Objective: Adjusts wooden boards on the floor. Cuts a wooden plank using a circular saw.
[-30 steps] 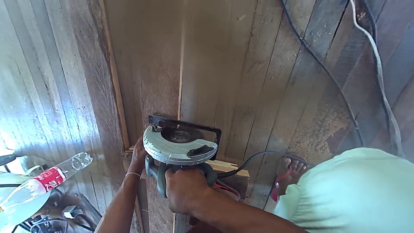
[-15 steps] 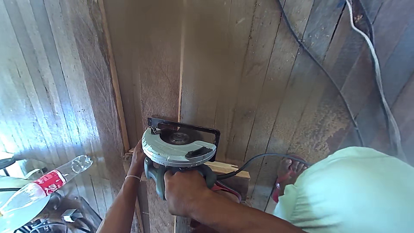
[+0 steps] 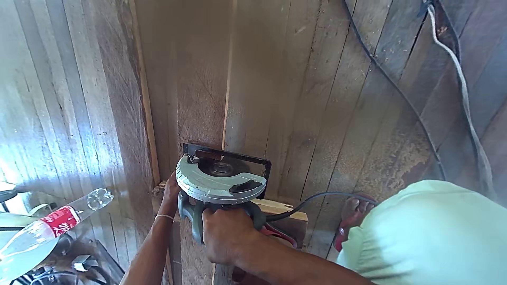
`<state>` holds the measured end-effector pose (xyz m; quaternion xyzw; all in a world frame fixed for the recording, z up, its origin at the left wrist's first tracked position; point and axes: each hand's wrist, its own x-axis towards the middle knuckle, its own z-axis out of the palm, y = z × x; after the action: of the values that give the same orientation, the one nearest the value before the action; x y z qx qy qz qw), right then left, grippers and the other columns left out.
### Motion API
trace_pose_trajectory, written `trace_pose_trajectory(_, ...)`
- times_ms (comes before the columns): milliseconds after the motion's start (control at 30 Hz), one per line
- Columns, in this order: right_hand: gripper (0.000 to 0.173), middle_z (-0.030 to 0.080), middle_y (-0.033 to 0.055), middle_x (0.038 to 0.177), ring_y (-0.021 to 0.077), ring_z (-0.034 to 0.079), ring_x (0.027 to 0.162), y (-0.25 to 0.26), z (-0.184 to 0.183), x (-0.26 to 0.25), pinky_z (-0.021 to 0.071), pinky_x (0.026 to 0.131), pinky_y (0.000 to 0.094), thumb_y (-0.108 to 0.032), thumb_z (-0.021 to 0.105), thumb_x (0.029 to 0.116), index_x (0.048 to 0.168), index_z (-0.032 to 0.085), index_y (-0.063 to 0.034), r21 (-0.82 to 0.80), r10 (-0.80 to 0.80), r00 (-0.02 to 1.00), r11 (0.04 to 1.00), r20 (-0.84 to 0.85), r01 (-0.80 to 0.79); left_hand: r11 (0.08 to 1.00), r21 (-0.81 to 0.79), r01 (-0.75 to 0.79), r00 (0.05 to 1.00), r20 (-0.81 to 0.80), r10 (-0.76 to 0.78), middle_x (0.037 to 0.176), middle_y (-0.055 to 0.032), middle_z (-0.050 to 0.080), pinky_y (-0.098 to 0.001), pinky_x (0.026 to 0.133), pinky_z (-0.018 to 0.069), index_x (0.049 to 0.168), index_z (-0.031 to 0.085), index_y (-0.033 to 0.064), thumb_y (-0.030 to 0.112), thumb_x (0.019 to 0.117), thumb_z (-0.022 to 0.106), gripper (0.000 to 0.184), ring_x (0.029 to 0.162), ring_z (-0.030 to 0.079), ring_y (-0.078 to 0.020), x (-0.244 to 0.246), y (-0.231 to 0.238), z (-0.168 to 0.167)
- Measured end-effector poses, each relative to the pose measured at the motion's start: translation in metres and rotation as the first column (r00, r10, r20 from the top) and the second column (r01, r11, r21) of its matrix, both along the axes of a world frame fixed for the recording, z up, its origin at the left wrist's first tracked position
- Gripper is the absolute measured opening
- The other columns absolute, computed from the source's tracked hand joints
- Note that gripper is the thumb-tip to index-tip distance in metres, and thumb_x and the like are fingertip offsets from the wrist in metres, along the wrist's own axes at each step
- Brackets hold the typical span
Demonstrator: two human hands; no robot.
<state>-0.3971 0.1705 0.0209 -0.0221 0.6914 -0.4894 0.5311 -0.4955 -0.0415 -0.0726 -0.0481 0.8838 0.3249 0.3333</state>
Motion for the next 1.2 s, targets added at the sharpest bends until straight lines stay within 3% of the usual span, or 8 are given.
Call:
trace_pose_trajectory(100, 0.043, 0.068, 0.0181, 0.105, 0.0395, 0.069, 0.099, -0.001, 0.000, -0.001, 0.0548, 0.073, 0.0621, -0.023, 0.066, 0.0903, 0.127, 0.053, -0.0051, 0.005, 0.006, 1.000, 1.000, -0.007, -0.006, 1.000, -0.016, -0.012, 1.000, -0.010, 0.012, 0.121, -0.0128, 0.064, -0.0144, 0.094, 0.0457, 0.134, 0.053, -0.0092, 0.011, 0.0953, 0.056, 0.044, 0.105, 0.058, 0.0041, 0.000, -0.004, -0.003)
trace_pose_trajectory(233, 0.045, 0.068, 0.0183, 0.106, 0.0394, 0.069, 0.100, -0.002, 0.001, -0.004, 0.0548, 0.074, 0.0620, -0.024, 0.067, 0.0894, 0.128, 0.053, -0.0052, 0.004, 0.013, 1.000, 1.000, -0.005, -0.013, 1.000, -0.015, -0.025, 1.000, -0.009, 0.025, 0.112, -0.0077, 0.066, -0.0136, 0.090, 0.0473, 0.128, 0.057, -0.0078, 0.011, 0.0958, 0.055, 0.037, 0.098, 0.059, 0.0065, 0.000, -0.004, -0.002)
trace_pose_trajectory(533, 0.045, 0.068, 0.0187, 0.108, 0.0395, 0.069, 0.101, -0.007, 0.002, -0.011, 0.0549, 0.075, 0.0626, -0.022, 0.067, 0.0899, 0.129, 0.053, -0.0050, 0.003, 0.015, 1.000, 1.000, -0.008, -0.015, 0.999, -0.034, -0.002, 0.997, -0.072, 0.000, 0.111, -0.0103, 0.068, -0.0152, 0.092, 0.0468, 0.125, 0.060, -0.0090, 0.009, 0.0966, 0.055, 0.034, 0.098, 0.060, 0.0043, 0.000, -0.009, -0.004)
trace_pose_trajectory(900, 0.047, 0.068, 0.0181, 0.107, 0.0393, 0.069, 0.100, -0.012, 0.002, -0.017, 0.0554, 0.073, 0.0626, -0.021, 0.069, 0.0882, 0.129, 0.052, -0.0048, -0.005, 0.011, 1.000, 1.000, 0.001, -0.011, 0.999, 0.004, -0.052, 0.996, -0.072, 0.052, 0.105, -0.0050, 0.067, -0.0104, 0.087, 0.0471, 0.122, 0.060, -0.0084, 0.006, 0.0970, 0.053, 0.030, 0.093, 0.059, 0.0089, 0.002, -0.010, -0.003)
trace_pose_trajectory(1133, 0.045, 0.068, 0.0183, 0.108, 0.0389, 0.069, 0.101, -0.013, 0.003, -0.021, 0.0553, 0.074, 0.0626, -0.021, 0.068, 0.0891, 0.128, 0.053, -0.0043, -0.003, 0.013, 1.000, 1.000, -0.014, -0.013, 0.996, 0.052, -0.078, 0.993, -0.079, 0.082, 0.088, 0.0046, 0.065, -0.0089, 0.078, 0.0493, 0.110, 0.063, -0.0040, 0.007, 0.0955, 0.054, 0.020, 0.080, 0.059, 0.0120, 0.002, -0.012, -0.006)
trace_pose_trajectory(1200, 0.045, 0.068, 0.0182, 0.109, 0.0389, 0.069, 0.102, -0.015, 0.003, -0.022, 0.0553, 0.074, 0.0628, -0.021, 0.069, 0.0885, 0.128, 0.053, -0.0044, -0.005, 0.021, 1.000, 1.000, -0.010, -0.021, 0.997, 0.051, -0.065, 0.991, -0.113, 0.071, 0.090, 0.0024, 0.066, -0.0086, 0.080, 0.0481, 0.111, 0.062, -0.0063, 0.007, 0.0946, 0.054, 0.022, 0.083, 0.058, 0.0118, 0.004, -0.015, -0.007)
